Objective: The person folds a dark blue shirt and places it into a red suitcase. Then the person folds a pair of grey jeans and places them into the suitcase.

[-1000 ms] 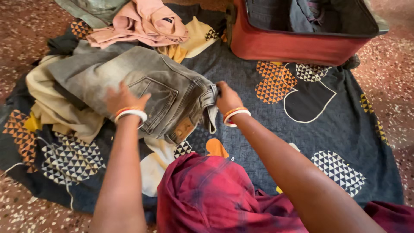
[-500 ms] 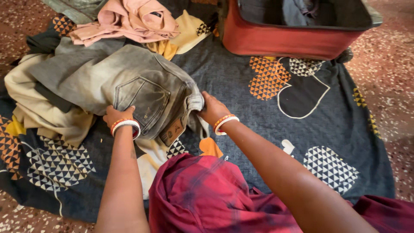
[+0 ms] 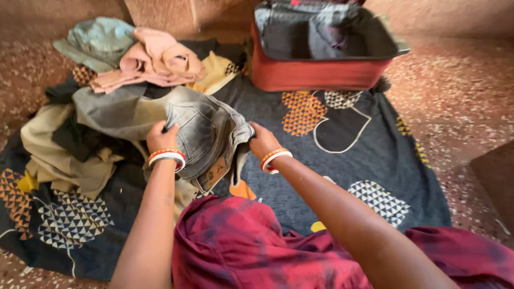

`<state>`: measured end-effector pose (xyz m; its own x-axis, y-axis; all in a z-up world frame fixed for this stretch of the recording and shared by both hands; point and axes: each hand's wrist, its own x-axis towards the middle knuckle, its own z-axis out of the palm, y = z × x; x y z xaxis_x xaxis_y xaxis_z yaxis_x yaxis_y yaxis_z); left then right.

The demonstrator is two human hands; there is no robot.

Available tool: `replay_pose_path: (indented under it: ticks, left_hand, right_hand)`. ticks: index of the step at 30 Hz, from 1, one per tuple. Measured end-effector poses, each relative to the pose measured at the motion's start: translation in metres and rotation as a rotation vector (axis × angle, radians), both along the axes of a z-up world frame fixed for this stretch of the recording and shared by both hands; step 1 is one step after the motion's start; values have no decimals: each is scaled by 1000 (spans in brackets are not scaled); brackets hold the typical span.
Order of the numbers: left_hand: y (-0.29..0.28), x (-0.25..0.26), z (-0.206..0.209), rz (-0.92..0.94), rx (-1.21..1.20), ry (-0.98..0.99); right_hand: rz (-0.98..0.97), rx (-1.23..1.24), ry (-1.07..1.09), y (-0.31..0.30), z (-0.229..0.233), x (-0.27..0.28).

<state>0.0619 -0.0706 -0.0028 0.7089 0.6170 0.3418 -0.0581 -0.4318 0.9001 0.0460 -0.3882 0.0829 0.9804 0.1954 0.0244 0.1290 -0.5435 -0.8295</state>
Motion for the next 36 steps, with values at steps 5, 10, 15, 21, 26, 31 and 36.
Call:
replay_pose_path:
  ticks: [5,10,15,21,26,31,36]
  left_hand:
    - [-58,-1,88,-173,-4,-186]
    - [-124,-16,194,-403,-112,-384]
    - [-213,-41,313,-646,-160,-504]
    - [-314,-60,431,-726,-71,-669]
    - [-347,-85,428,-773,-67,-680]
    - [-358,-64,440,-800,-153,-585]
    - [-318,-21,338,-754,-571,-234]
  right_hand:
    - [114,291,-414,-70,38,20]
    - [87,533,-428,-178,102,24]
    - [47,497,-838,-280,187,6]
    - [-111,757,-964,-389,283,-10]
    - [153,1127,-952,-460,332,-20]
    - [72,933,-920,-469,325,-28]
    - [-185,322,-806,-427,243,-36]
